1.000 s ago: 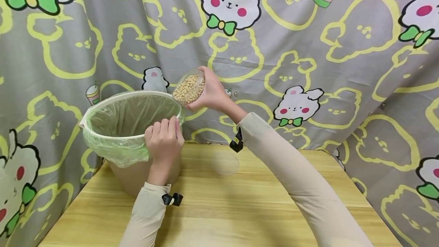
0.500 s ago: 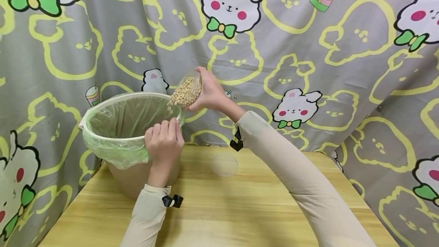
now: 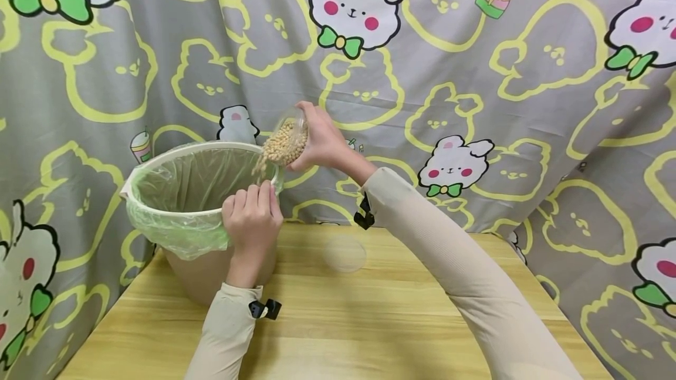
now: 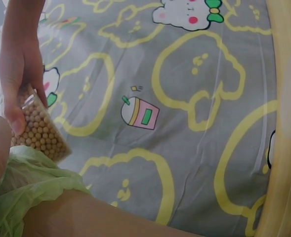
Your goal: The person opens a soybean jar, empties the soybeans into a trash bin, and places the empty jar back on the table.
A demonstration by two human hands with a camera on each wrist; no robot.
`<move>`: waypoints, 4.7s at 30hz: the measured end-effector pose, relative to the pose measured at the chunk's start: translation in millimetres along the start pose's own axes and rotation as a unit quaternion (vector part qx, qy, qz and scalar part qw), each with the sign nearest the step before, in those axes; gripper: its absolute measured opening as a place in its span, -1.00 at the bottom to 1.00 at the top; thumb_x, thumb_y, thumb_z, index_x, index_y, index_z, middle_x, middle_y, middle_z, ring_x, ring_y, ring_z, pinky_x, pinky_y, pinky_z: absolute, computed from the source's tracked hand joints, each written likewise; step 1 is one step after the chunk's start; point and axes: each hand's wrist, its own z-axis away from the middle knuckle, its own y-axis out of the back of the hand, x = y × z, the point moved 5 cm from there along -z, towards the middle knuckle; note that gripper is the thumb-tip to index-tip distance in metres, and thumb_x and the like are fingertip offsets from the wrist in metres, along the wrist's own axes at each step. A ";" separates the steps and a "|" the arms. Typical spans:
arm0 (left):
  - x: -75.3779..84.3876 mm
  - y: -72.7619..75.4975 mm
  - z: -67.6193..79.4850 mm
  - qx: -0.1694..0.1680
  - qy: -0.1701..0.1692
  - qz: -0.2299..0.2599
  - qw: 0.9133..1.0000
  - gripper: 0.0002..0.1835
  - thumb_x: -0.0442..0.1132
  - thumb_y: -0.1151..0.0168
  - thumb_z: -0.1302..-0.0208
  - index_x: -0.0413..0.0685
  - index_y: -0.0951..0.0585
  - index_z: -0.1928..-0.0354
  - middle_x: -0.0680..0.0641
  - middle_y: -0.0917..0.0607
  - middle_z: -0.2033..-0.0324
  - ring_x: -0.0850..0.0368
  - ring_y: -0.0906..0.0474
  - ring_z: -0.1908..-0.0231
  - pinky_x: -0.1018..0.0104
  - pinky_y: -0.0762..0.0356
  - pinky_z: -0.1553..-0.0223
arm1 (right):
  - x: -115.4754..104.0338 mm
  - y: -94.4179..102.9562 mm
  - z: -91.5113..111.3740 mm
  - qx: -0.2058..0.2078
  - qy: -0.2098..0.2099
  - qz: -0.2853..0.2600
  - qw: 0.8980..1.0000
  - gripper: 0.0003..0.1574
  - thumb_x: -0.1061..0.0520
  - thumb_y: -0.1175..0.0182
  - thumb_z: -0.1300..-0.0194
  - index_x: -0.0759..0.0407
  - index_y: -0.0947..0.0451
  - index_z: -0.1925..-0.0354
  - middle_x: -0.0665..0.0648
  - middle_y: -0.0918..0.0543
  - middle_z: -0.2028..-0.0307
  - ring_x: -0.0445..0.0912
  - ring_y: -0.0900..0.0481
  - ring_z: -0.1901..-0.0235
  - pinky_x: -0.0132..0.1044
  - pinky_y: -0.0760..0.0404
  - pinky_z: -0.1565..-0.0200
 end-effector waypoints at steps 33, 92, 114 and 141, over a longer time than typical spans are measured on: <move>-2.9 -4.4 2.5 -0.006 0.002 0.004 1.000 -0.84 -0.23 -0.18 -0.19 -0.19 -0.67 0.36 -0.10 -0.56 0.59 -0.08 -0.41 0.55 0.13 -0.31 0.35 | -16.0 0.1 -9.4 -0.017 0.037 0.097 0.994 0.51 -0.14 -0.59 0.62 0.06 -0.07 -0.33 0.14 -0.39 -0.11 -0.04 -0.38 -0.05 -0.25 -0.43 -0.05; -2.2 -4.6 2.7 0.003 0.006 0.005 1.000 -0.84 -0.24 -0.17 -0.17 -0.17 -0.67 0.36 -0.10 -0.56 0.59 -0.08 -0.40 0.56 0.12 -0.30 0.37 | -43.1 -4.3 -14.0 -0.046 0.118 0.244 0.962 0.62 -0.22 -0.55 0.56 0.21 0.05 -0.40 0.16 -0.28 -0.27 0.00 -0.21 -0.29 -0.24 -0.06 -0.37; -2.2 -3.6 3.1 -0.004 0.005 -0.005 1.000 -0.85 -0.23 -0.19 -0.18 -0.17 -0.66 0.36 -0.12 -0.58 0.57 -0.08 -0.41 0.56 0.12 -0.31 0.36 | -49.1 -8.1 -13.3 -0.052 0.124 0.277 0.951 0.60 -0.26 -0.56 0.59 0.16 0.00 -0.38 0.10 -0.24 -0.29 -0.01 -0.16 -0.32 -0.20 0.01 -0.39; -0.7 -5.1 2.7 0.010 0.009 -0.009 1.000 -0.87 -0.27 -0.17 -0.15 -0.17 -0.62 0.45 -0.12 -0.53 0.62 -0.09 -0.36 0.59 0.11 -0.29 0.39 | -62.2 -17.4 -9.3 -0.055 0.163 0.347 0.922 0.53 -0.21 -0.52 0.48 0.13 0.02 -0.41 0.14 -0.18 -0.35 0.02 -0.08 -0.37 -0.12 0.02 -0.40</move>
